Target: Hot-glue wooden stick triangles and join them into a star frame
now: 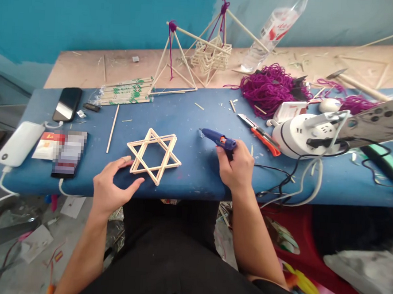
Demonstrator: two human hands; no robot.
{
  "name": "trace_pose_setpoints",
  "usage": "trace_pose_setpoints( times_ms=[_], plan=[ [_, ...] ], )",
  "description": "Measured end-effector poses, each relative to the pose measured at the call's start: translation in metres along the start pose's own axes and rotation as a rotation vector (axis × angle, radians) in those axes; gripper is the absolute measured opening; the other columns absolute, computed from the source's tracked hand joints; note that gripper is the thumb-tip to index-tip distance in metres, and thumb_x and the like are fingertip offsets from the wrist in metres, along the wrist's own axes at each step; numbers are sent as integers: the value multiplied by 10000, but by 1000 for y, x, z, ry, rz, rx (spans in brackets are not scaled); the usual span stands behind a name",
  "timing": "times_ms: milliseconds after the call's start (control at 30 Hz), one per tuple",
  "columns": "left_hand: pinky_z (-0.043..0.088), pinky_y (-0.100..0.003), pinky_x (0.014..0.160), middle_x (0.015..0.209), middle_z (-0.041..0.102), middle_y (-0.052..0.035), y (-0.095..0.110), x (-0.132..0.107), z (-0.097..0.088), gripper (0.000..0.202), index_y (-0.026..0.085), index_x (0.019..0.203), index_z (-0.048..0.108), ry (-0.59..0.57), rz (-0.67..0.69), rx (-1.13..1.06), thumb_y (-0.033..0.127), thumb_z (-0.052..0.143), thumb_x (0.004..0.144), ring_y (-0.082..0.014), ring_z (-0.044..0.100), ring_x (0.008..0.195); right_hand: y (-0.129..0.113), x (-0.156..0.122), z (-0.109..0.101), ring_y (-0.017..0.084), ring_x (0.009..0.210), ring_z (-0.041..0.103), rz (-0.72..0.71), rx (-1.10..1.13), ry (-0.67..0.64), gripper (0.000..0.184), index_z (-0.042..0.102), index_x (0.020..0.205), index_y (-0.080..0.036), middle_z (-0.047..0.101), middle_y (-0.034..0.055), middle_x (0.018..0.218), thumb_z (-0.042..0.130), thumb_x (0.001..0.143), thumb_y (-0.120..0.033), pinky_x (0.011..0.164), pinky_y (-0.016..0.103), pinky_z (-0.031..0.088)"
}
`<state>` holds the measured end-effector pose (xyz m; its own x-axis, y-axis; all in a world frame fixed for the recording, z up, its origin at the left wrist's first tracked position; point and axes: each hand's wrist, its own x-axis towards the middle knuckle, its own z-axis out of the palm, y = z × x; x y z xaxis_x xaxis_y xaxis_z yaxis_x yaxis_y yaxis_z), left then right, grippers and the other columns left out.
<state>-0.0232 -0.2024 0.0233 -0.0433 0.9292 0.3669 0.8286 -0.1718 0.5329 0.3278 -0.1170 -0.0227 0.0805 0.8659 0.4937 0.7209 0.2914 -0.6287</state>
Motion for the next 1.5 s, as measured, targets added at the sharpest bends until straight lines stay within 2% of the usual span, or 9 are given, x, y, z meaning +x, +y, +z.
trace_pose_setpoints(
  times_ms=[200, 567, 700, 833, 933, 1067, 1167, 1267, 1500],
  plan=[
    [664, -396, 874, 980, 871, -78, 2, 0, 19, 260, 221, 1012, 799, 105, 8, 70, 456, 851, 914, -265, 829, 872, -1, 1, 0, 272, 867, 690, -15, -18, 9, 144, 643, 1030, -222, 727, 93, 953, 625, 1016, -365, 812, 418, 555],
    [533, -412, 757, 944, 847, -119, 8, 79, 64, 291, 218, 1156, 809, 121, -144, 344, 414, 761, 947, -343, 786, 883, -3, 0, -1, 251, 828, 693, 0, 14, 48, 144, 695, 1077, -209, 760, 79, 944, 660, 964, -291, 785, 401, 568],
    [543, -452, 858, 1107, 813, -161, 6, 99, 57, 319, 176, 1270, 787, 275, -90, 346, 272, 701, 977, -354, 734, 1023, -8, -2, -6, 261, 902, 714, -28, 78, 107, 216, 719, 1145, -207, 768, 88, 1012, 627, 951, -230, 837, 422, 595],
    [570, -415, 879, 927, 761, -109, 32, 84, 46, 161, 176, 1091, 801, 354, 137, 89, 272, 740, 977, -271, 703, 896, -28, -9, -7, 281, 1035, 735, 4, 202, 160, 247, 743, 1221, -227, 756, 108, 1132, 648, 995, -247, 938, 474, 622],
    [602, -333, 770, 1056, 803, -102, 65, 58, 54, 302, 192, 1239, 778, 29, 192, -321, 326, 790, 969, -232, 748, 899, -53, -22, 2, 273, 1046, 751, 29, 358, 145, 381, 706, 1373, -260, 725, 120, 1224, 695, 994, -230, 919, 472, 650],
    [624, -443, 1083, 1480, 723, -162, 94, 31, 77, 726, 225, 1535, 622, -327, 70, -844, 483, 864, 901, -338, 736, 1297, -88, -38, 20, 266, 1096, 750, -10, 618, 90, 400, 644, 1375, -289, 711, 115, 1238, 683, 990, -186, 874, 439, 683],
    [539, -485, 1219, 1457, 734, -153, 101, 26, 88, 563, 218, 1444, 673, -240, -128, -963, 499, 794, 972, -331, 710, 1353, -106, -39, 26, 290, 1245, 730, -129, 616, 1, 459, 628, 1397, -284, 733, 124, 1294, 650, 967, -125, 1043, 506, 665],
    [587, -464, 1148, 1315, 783, -132, 100, 32, 89, 431, 209, 1312, 722, -96, -316, -1050, 535, 726, 1029, -301, 759, 1248, -113, -33, 21, 287, 1404, 678, -211, 557, -132, 582, 566, 1523, -258, 717, 148, 1435, 611, 970, -80, 1205, 517, 594],
    [661, -367, 907, 1173, 800, -86, 76, 66, 68, 393, 220, 1235, 714, -8, -167, -1118, 550, 745, 1025, -213, 814, 936, -104, -14, 3, 271, 1284, 749, -323, 427, -280, 375, 654, 1389, -233, 747, 159, 1370, 670, 1019, -175, 1094, 453, 663]
  ],
)
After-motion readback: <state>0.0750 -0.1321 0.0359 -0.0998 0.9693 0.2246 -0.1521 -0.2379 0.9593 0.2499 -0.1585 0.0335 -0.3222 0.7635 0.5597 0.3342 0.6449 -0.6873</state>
